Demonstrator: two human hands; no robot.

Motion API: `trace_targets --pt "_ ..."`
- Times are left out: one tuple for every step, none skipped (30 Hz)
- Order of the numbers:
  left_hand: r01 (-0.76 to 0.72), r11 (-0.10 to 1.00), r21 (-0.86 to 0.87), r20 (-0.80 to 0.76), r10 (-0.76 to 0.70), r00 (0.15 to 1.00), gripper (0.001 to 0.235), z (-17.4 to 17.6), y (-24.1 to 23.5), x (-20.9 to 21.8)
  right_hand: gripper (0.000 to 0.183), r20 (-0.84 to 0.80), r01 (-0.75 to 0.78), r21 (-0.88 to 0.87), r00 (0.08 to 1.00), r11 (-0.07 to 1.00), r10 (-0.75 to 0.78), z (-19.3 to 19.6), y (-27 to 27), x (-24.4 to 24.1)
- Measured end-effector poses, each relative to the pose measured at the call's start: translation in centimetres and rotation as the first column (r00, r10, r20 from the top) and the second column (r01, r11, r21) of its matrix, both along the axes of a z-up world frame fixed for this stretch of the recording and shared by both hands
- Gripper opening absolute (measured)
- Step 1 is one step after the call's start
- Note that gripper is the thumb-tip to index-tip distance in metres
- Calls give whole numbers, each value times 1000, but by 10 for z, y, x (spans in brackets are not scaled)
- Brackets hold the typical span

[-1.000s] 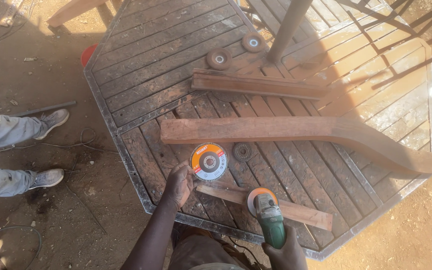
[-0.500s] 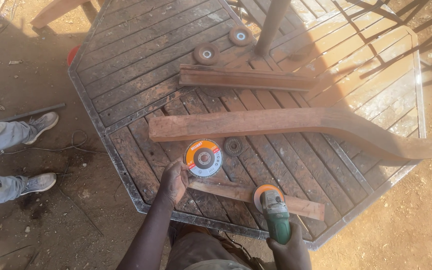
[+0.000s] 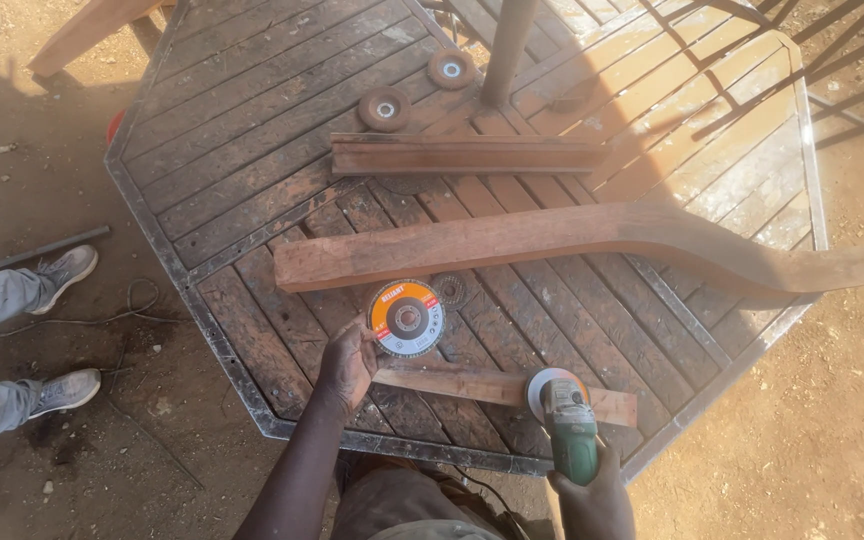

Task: Sanding a wooden component using an angle grinder with a sanding disc

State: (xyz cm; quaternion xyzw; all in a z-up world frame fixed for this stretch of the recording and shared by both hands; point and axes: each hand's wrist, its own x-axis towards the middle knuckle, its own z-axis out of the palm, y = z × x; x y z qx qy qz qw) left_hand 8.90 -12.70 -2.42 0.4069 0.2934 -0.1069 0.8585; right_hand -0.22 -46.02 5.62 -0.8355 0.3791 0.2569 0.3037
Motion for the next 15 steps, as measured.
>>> trace_targets --pt "5 1000 0 -1 -5 1000 49 0 -1 1 73 -1 5 0 1000 1000 -5 8 2 1" --pt "0 1000 3 -15 0 1000 49 0 -3 2 75 -21 16 -9 1000 1000 -16 15 5 2" --pt "-6 1000 6 -29 6 1000 49 1 -4 3 78 -41 26 -18 999 999 -27 23 7 3" --pt "-2 1000 6 -30 2 1000 49 -3 -4 3 78 -42 30 -18 999 999 -31 24 6 2" --pt "-6 1000 8 -24 6 1000 47 -7 -4 3 78 -41 59 -17 997 998 -59 25 5 2" --pt "-11 1000 9 -18 11 1000 45 -10 -4 3 78 -41 87 -17 995 996 -88 26 4 1" --pt "-8 1000 9 -19 8 1000 45 -10 -4 3 78 -42 90 -16 995 996 -90 28 4 1" --pt "-10 1000 1 -9 10 1000 50 -10 -5 3 77 -53 101 -22 993 995 -102 30 4 1" --pt "-13 1000 -7 3 13 1000 54 -10 -5 4 77 -63 111 -27 992 993 -112 31 4 2" --pt "-11 1000 -6 4 11 1000 54 -10 -5 4 77 -63 112 -26 992 993 -114 34 4 3" --pt "-14 1000 -4 -13 14 1000 55 -10 -5 4 76 -57 126 -25 990 992 -127 37 5 2" --pt "-17 1000 -2 -29 17 999 57 -11 -6 4 74 -52 140 -24 989 990 -141 40 6 2" --pt "-15 1000 -2 -30 15 999 57 -16 -5 4 74 -52 142 -24 988 990 -143 42 6 3" --pt "6 1000 8 -10 -6 1000 52 -21 -5 4 71 -58 155 -37 986 987 -157 44 7 3" --pt "27 999 18 9 -27 1000 48 -26 -4 3 67 -66 168 -50 983 985 -171 47 8 3"
